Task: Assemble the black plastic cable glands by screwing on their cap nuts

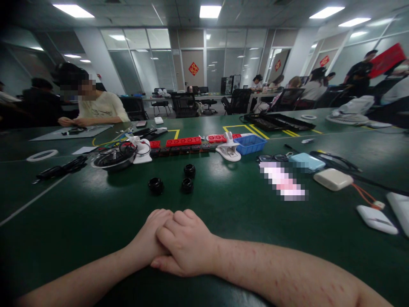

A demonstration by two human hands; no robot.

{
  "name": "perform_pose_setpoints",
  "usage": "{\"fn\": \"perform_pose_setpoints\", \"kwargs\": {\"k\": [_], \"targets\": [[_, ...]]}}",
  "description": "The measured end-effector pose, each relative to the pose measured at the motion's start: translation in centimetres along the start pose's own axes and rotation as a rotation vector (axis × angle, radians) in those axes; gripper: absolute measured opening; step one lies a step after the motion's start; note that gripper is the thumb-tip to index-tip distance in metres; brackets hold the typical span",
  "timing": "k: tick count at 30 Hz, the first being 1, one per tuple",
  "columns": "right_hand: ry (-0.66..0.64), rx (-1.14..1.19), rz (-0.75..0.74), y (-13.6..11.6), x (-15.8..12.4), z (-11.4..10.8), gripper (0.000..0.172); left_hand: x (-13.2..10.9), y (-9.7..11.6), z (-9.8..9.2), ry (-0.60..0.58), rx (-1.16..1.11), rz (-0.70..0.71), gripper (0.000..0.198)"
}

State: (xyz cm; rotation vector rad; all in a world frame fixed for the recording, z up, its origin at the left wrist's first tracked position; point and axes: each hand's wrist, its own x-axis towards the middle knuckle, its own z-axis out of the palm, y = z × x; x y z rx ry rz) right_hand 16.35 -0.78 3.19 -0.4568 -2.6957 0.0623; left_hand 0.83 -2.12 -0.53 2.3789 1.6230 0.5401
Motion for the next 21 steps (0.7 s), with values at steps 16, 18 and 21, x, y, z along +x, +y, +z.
{"fn": "perform_pose_setpoints", "kwargs": {"k": [16, 18, 21], "targets": [[0.048, 0.095, 0.034, -0.1, -0.7, -0.2, 0.030, 0.1, 0.3, -0.5, -0.037, 0.019, -0.015, 0.015], [0.054, 0.100, 0.086, -0.2, -0.8, -0.5, 0.034, 0.0, 0.6, -0.8, -0.020, -0.035, -0.029, 0.016], [0.055, 0.100, 0.189, -0.2, -0.8, -0.7, 0.038, -0.2, 0.9, -1.2, -0.012, -0.102, -0.073, 0.018]]}}
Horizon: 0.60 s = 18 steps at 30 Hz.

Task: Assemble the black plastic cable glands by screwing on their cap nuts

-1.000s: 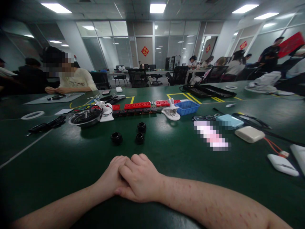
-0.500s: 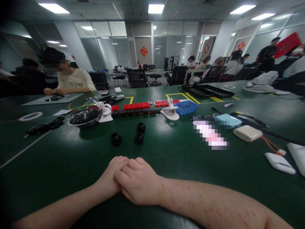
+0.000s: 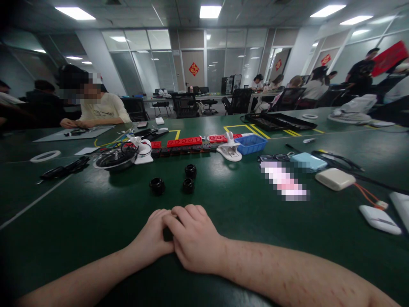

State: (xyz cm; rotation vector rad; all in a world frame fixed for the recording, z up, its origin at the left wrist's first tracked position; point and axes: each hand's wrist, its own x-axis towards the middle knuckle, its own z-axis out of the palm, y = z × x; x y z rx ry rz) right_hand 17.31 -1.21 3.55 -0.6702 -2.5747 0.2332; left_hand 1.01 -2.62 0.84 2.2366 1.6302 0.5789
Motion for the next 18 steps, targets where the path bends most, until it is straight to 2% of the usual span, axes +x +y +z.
{"fn": "perform_pose_setpoints", "kwargs": {"k": [5, 11, 18], "targets": [[-0.037, -0.006, 0.068, 0.27, 0.23, -0.15, 0.031, -0.02, -0.02, -0.02, -0.011, 0.010, -0.007, 0.016], [-0.054, -0.043, 0.004, 0.45, 0.39, -0.15, 0.032, 0.13, -0.04, 0.02, -0.023, 0.027, -0.010, 0.014], [-0.090, -0.055, -0.099, 0.32, 0.68, -0.37, 0.025, 0.14, -0.51, 0.25, -0.047, 0.015, -0.027, 0.015]]}}
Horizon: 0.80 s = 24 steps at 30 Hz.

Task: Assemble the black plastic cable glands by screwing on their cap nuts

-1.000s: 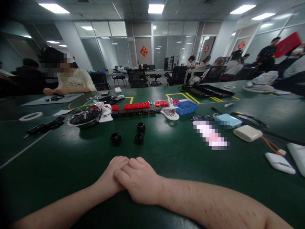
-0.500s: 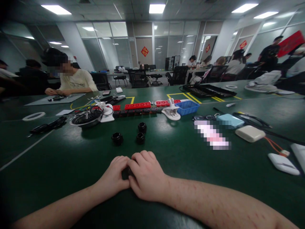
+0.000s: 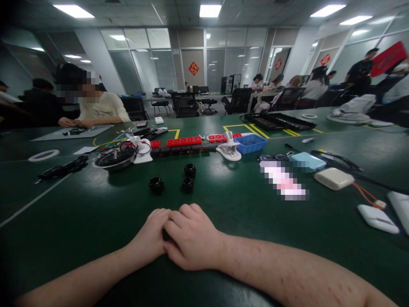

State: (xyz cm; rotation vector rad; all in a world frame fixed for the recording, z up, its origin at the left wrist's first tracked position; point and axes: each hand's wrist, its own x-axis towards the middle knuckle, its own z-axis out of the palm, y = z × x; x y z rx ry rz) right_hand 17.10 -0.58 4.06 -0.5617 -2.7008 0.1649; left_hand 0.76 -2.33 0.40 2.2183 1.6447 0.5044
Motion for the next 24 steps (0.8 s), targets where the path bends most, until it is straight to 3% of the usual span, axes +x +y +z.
{"fn": "perform_pose_setpoints", "kwargs": {"k": [11, 24], "targets": [[0.017, 0.007, -0.167, -0.18, -0.25, 0.24, 0.027, 0.10, -0.01, -0.01, -0.005, 0.009, 0.054, 0.008], [0.234, -0.003, -0.220, -0.07, -0.67, 0.46, 0.029, 0.04, 0.21, -0.33, -0.005, -0.011, 0.028, 0.008]]}}
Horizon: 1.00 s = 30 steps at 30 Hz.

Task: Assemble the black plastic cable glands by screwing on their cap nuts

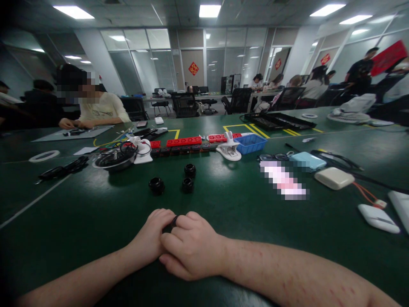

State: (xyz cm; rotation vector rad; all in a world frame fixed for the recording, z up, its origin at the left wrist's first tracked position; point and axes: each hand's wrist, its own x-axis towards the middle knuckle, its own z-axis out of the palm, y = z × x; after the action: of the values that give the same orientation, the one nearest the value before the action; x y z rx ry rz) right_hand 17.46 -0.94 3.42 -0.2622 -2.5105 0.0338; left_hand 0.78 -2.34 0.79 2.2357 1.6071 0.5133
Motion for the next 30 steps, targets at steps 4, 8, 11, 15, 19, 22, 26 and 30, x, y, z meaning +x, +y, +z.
{"fn": "perform_pose_setpoints", "kwargs": {"k": [4, 8, 11, 15, 19, 22, 26, 30], "targets": [[0.048, -0.025, 0.022, 0.2, 0.0, 0.0, 0.028, 0.0, 0.3, -0.2, 0.014, -0.018, -0.018, 0.006], [0.045, -0.040, 0.060, 0.3, 0.0, -0.1, 0.029, 0.0, 0.5, -0.4, 0.000, -0.041, -0.032, 0.009], [0.031, -0.057, 0.101, 0.4, 0.0, -0.1, 0.030, 0.0, 0.5, -0.5, 0.002, -0.038, -0.011, 0.011], [-0.014, -0.068, 0.173, 0.7, 0.0, -0.1, 0.033, -0.1, 0.4, -0.4, 0.021, -0.015, 0.011, 0.015], [-0.050, -0.046, 0.263, 1.2, 0.0, -0.1, 0.035, -0.2, 0.4, -0.3, 0.024, -0.005, 0.005, 0.017], [-0.067, -0.031, 0.313, 1.4, 0.0, 0.0, 0.037, -0.2, 0.5, -0.3, 0.029, -0.004, 0.006, 0.017], [-0.074, -0.030, 0.348, 1.6, 0.1, 0.1, 0.039, -0.2, 0.6, -0.4, 0.021, -0.005, 0.001, 0.018], [-0.085, -0.039, 0.364, 1.6, 0.1, 0.1, 0.042, -0.3, 0.7, -0.5, 0.023, -0.004, 0.011, 0.017]]}}
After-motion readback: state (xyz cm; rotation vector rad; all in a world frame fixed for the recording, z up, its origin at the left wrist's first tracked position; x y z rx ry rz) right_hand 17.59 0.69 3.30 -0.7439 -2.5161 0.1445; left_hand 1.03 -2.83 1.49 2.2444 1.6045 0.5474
